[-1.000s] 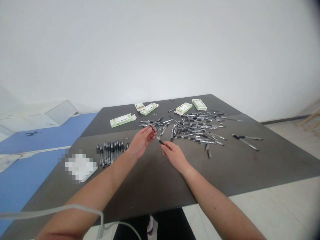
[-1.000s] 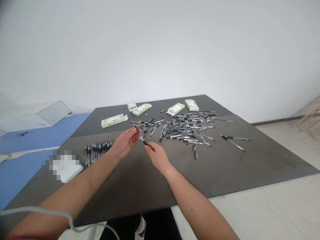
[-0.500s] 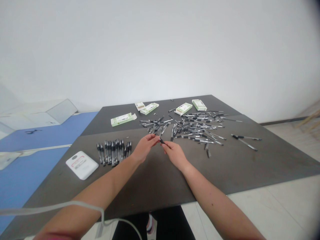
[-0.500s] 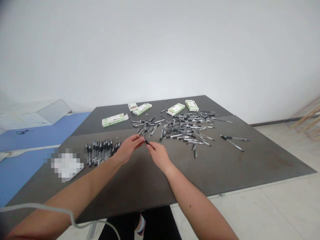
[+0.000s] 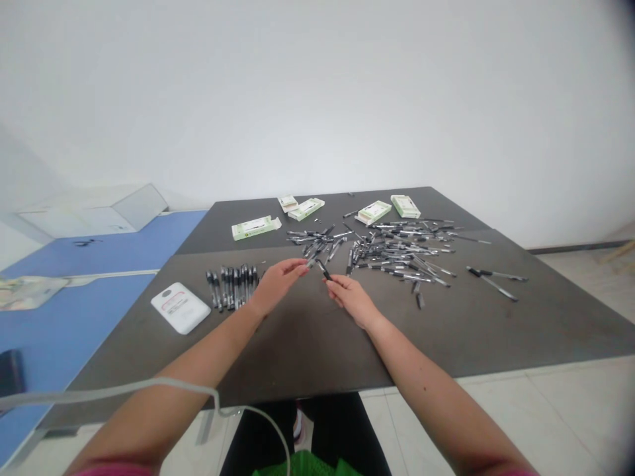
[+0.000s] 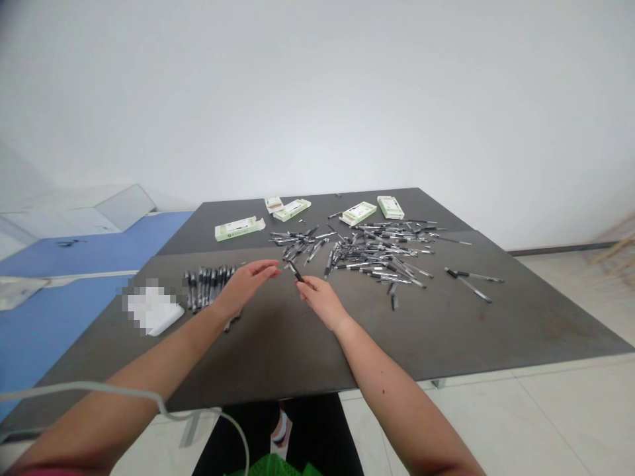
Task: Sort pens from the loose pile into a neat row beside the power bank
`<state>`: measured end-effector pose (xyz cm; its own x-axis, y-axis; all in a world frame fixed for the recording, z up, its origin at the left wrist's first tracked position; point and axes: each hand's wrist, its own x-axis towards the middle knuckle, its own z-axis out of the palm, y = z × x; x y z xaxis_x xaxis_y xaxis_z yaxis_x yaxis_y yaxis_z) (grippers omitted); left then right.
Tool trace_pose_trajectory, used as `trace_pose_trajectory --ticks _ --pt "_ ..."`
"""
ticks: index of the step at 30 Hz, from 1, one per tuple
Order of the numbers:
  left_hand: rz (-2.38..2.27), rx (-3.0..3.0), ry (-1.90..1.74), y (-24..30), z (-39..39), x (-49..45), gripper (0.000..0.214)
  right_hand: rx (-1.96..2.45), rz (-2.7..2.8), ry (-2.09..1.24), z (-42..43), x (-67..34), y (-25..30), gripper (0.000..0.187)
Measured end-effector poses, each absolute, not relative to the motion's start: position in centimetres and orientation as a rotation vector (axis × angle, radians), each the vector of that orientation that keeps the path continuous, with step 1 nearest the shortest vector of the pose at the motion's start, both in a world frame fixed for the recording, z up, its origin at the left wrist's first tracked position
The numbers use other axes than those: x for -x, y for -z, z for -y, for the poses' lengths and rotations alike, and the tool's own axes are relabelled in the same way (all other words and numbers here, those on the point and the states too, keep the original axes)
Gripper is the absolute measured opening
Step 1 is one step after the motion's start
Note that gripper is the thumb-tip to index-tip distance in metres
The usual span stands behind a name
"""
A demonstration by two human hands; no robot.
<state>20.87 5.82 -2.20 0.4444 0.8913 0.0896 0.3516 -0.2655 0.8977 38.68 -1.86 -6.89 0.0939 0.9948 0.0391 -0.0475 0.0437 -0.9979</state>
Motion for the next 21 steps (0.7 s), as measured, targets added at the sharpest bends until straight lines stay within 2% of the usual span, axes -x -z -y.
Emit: trace_pose_trajectory --ticks 4,8,15,21 --pt "-1.369 -1.786 -1.062 3.1 -5.0 -15.5 0.041 1.292 1.263 -1.216 1.6 -36.8 7.2 0.014" --pt "-1.552 -1.751 -1.199 4.2 -4.4 -12.5 0.037 1.514 1.427 -1.217 0.1 -32.4 7.1 0.016" --pt "-1.524 -1.770 -1.213 5.2 -4.0 -12.1 0.034 1.644 1.618 -0.958 -1.7 -27.9 6.9 0.019" --pt "-1.447 -1.791 -1.192 5.3 -3.7 -12.4 0.033 1.882 1.670 -0.715 -2.1 -32.4 6.6 0.029"
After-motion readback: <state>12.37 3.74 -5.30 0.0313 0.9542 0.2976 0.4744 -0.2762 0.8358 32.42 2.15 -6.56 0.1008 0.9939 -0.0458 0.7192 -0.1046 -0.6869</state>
